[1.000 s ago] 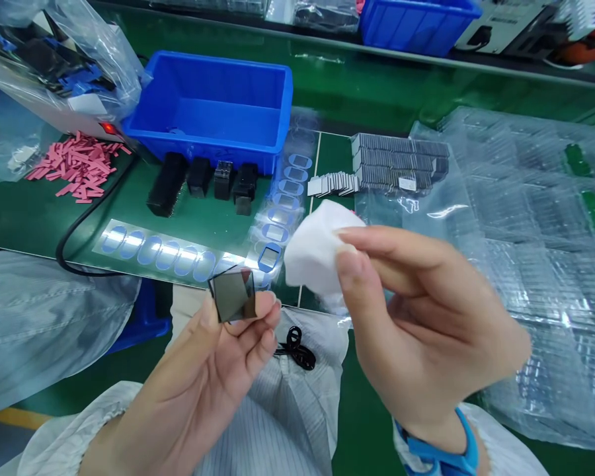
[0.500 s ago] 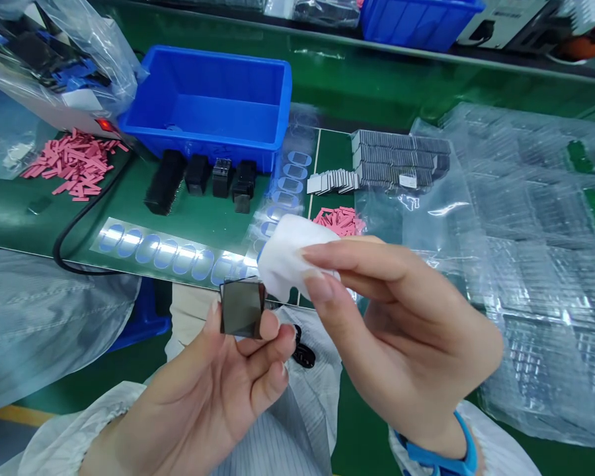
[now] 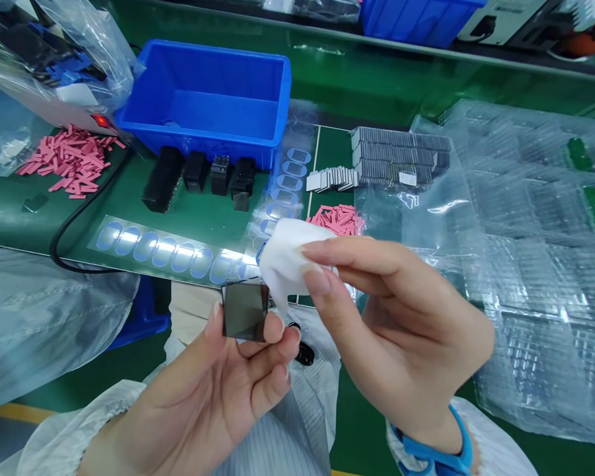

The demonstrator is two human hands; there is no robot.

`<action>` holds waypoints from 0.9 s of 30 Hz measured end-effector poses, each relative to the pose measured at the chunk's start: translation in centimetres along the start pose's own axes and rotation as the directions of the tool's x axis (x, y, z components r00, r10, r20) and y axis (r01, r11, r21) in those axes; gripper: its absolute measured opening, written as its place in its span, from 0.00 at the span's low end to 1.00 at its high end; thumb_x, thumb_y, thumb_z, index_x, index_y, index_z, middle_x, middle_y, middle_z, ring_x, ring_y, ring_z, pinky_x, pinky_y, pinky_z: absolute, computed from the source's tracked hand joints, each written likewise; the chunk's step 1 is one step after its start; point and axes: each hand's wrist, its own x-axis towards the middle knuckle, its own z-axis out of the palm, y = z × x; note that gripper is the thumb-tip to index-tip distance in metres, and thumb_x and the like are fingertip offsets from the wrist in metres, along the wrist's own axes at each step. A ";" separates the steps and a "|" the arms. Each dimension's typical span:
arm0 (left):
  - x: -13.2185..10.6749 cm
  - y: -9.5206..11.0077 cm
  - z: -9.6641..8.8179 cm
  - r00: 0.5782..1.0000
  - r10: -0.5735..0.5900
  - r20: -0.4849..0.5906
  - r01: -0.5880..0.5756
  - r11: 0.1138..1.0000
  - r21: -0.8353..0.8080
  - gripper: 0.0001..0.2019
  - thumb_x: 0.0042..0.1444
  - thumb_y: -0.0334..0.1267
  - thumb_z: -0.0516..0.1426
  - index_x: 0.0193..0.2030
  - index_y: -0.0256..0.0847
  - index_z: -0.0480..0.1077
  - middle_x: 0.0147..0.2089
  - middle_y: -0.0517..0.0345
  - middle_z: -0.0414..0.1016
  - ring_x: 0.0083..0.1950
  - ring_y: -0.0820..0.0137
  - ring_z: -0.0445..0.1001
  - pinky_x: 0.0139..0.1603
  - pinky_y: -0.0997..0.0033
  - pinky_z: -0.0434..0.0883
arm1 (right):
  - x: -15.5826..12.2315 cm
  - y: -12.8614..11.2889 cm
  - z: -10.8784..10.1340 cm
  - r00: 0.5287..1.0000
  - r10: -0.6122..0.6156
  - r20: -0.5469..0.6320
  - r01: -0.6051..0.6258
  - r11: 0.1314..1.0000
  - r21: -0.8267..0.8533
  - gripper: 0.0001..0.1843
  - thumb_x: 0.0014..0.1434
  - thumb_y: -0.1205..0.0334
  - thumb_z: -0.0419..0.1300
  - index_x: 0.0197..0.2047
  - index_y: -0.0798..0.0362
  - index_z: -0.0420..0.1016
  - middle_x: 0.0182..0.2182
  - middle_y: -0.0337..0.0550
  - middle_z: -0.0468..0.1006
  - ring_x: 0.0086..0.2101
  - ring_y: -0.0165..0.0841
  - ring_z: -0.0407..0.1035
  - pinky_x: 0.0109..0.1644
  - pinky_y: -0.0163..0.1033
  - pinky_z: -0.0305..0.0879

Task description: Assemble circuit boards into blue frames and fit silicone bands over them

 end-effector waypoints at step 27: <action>-0.1 2.6 -2.3 0.983 -0.003 -0.183 0.016 0.997 0.070 0.09 0.52 0.38 0.62 0.39 0.37 0.78 0.36 0.54 0.83 0.42 0.73 0.79 0.43 0.78 0.74 | 1.6 8.8 -4.3 0.998 -0.029 0.053 0.057 0.729 -0.683 0.19 0.55 0.54 0.63 0.49 0.49 0.74 0.43 0.51 0.78 0.42 0.46 0.72 0.42 0.53 0.70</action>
